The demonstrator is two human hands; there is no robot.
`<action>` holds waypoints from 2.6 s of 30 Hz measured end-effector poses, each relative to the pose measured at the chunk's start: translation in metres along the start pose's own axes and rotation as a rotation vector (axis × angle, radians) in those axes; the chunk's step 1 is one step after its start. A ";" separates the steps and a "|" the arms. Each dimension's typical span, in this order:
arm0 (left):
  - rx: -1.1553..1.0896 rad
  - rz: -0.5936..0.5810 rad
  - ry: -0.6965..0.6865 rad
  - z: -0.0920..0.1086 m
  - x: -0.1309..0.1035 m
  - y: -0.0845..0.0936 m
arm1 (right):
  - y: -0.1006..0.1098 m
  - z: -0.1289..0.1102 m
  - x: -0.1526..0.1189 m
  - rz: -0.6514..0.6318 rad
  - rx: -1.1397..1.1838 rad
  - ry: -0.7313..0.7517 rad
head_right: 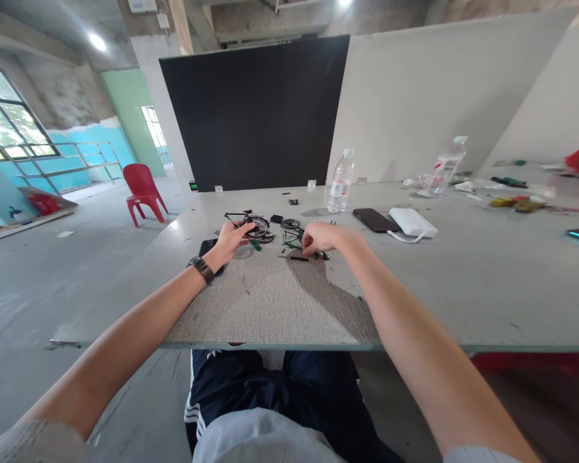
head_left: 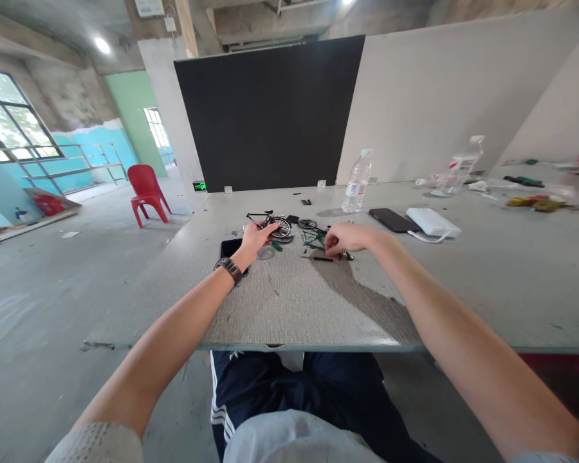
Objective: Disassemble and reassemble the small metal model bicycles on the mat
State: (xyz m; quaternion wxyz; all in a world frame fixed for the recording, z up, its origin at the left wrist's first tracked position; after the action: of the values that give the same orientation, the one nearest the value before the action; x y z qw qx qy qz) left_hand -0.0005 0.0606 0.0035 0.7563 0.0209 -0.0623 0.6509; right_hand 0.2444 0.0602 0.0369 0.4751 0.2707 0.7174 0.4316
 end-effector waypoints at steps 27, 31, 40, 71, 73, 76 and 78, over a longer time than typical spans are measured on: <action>0.149 -0.103 0.023 0.006 -0.011 -0.016 | -0.006 -0.033 0.022 0.153 0.061 0.091; 0.134 -0.104 0.025 0.004 -0.009 -0.016 | -0.005 -0.033 0.020 0.162 0.087 0.109; 0.142 -0.091 0.016 0.005 -0.009 -0.016 | -0.009 -0.033 0.025 0.143 0.045 0.080; 0.142 -0.123 0.005 -0.004 -0.002 -0.014 | -0.006 -0.045 0.024 0.182 -0.061 0.077; 0.144 -0.131 0.004 -0.005 -0.002 -0.014 | -0.005 -0.049 0.024 0.174 -0.070 0.091; 0.157 -0.131 0.014 -0.005 -0.003 -0.014 | -0.004 -0.054 0.021 0.156 -0.092 0.076; 0.167 -0.128 0.022 -0.004 -0.004 -0.013 | -0.005 -0.054 0.019 0.144 -0.097 0.062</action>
State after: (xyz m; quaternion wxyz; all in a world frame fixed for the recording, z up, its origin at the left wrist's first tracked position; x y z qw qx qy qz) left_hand 0.0124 0.0552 -0.0008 0.7925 0.0807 0.0019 0.6045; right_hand 0.1874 0.0527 0.0333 0.4328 0.2849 0.6886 0.5073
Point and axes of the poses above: each hand's wrist, its own x-axis towards the middle knuckle, its own y-axis out of the back of the hand, z = x × y, the point moved 6 cm from there along x, towards the middle knuckle, and after that the axes turned 12 degrees about -z, right-handed, at the moved point
